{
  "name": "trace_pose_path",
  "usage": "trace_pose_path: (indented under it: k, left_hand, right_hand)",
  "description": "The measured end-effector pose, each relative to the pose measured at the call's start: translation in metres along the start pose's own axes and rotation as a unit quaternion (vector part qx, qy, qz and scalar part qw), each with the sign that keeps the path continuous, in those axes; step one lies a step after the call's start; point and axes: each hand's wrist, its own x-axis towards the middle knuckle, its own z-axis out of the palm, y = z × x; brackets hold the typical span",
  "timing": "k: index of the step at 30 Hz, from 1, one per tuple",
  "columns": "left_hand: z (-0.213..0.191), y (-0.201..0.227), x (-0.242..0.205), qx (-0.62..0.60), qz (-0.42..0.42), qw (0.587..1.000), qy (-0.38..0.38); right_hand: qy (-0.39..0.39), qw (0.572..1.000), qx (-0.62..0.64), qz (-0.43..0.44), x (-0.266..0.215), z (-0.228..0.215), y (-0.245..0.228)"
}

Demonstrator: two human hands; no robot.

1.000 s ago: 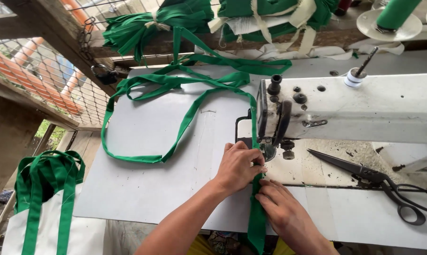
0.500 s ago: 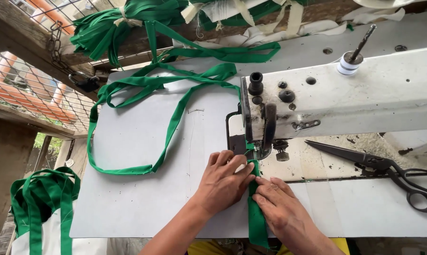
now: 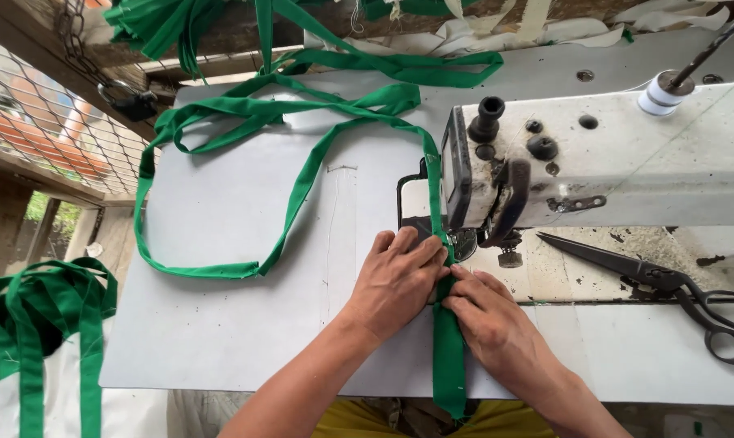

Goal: Sewing green fabric straps by folding the edges and guiding them through an industrial sewing machine.

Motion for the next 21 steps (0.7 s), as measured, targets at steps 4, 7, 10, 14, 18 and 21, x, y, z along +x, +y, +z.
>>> trace_pose_path:
  k: [4,7,10,14,18,21]
  left_hand:
    - [0.003,-0.003,0.000,0.010,0.005,1.000,-0.004]
    - [-0.002,-0.006,0.002,0.010,0.021,0.999,0.022]
    - [0.006,-0.006,-0.001,0.003,0.009,1.000,0.008]
    - [0.009,-0.005,-0.001,-0.002,-0.005,1.000,0.000]
    - [0.009,-0.012,0.005,0.005,-0.008,1.000,-0.002]
    - [0.027,-0.020,0.009,-0.001,-0.015,1.000,0.013]
  right_hand:
    - [0.014,1.000,0.000,-0.005,0.002,0.000,-0.001]
    - [0.017,0.999,0.025,-0.012,0.012,-0.008,-0.010]
    - [0.018,1.000,0.013,-0.014,0.008,-0.006,-0.007]
    - [0.026,1.000,-0.002,-0.006,0.008,-0.003,-0.006]
    - [0.023,1.000,-0.007,0.010,0.014,0.000,0.001]
    - [0.044,0.998,-0.040,0.029,0.016,0.006,0.007]
